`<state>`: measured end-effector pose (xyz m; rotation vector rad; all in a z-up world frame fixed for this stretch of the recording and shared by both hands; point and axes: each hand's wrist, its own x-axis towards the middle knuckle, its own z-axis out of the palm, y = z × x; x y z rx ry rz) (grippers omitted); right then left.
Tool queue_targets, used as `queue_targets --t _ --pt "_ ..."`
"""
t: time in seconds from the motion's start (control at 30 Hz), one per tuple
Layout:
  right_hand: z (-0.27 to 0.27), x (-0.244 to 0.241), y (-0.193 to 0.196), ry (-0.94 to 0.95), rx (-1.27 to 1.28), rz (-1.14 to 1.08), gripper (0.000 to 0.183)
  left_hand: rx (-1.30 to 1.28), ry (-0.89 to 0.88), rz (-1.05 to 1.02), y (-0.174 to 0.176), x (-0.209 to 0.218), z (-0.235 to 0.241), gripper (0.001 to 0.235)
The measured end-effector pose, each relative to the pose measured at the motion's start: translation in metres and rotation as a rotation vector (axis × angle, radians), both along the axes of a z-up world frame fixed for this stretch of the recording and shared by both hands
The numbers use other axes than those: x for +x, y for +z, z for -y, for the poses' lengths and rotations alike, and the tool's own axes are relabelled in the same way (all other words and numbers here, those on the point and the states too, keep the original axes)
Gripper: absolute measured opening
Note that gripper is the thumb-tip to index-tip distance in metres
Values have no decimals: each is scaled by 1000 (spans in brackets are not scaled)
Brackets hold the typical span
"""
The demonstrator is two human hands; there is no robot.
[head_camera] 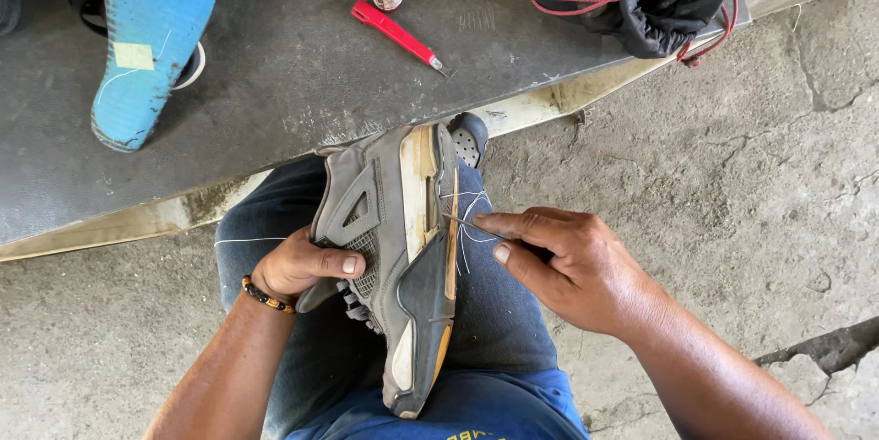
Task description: The person holds a grey sneaker on their lap and uses a red-handled awl to puncture the sole. They then use a needle and white thread to stitch the sole, repeatedly pulling the thread through the punctures to secure the repair.
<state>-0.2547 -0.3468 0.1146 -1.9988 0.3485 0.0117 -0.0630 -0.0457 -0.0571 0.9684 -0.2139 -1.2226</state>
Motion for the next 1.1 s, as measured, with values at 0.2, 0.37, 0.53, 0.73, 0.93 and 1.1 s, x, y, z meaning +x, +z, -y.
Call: queue_targets --t 0.2,0.37,0.53,0.73,0.93,1.1 --pt "9 2 -8 69 -60 10 33 34 -30 24 11 0 4 45" --pt "16 13 5 118 -134 -10 35 27 -23 39 10 2 4 44" --pt "25 18 3 208 -176 1 36 39 -29 31 -18 8 -6 44" --pt "29 13 -6 371 -328 79 42 44 -190 -18 -26 9 -14 63" --pt "29 12 -17 327 -278 38 36 18 -110 -14 -21 1 -13 74" --pt "26 12 -18 296 -272 54 35 -90 79 -14 -16 -10 -22 82"
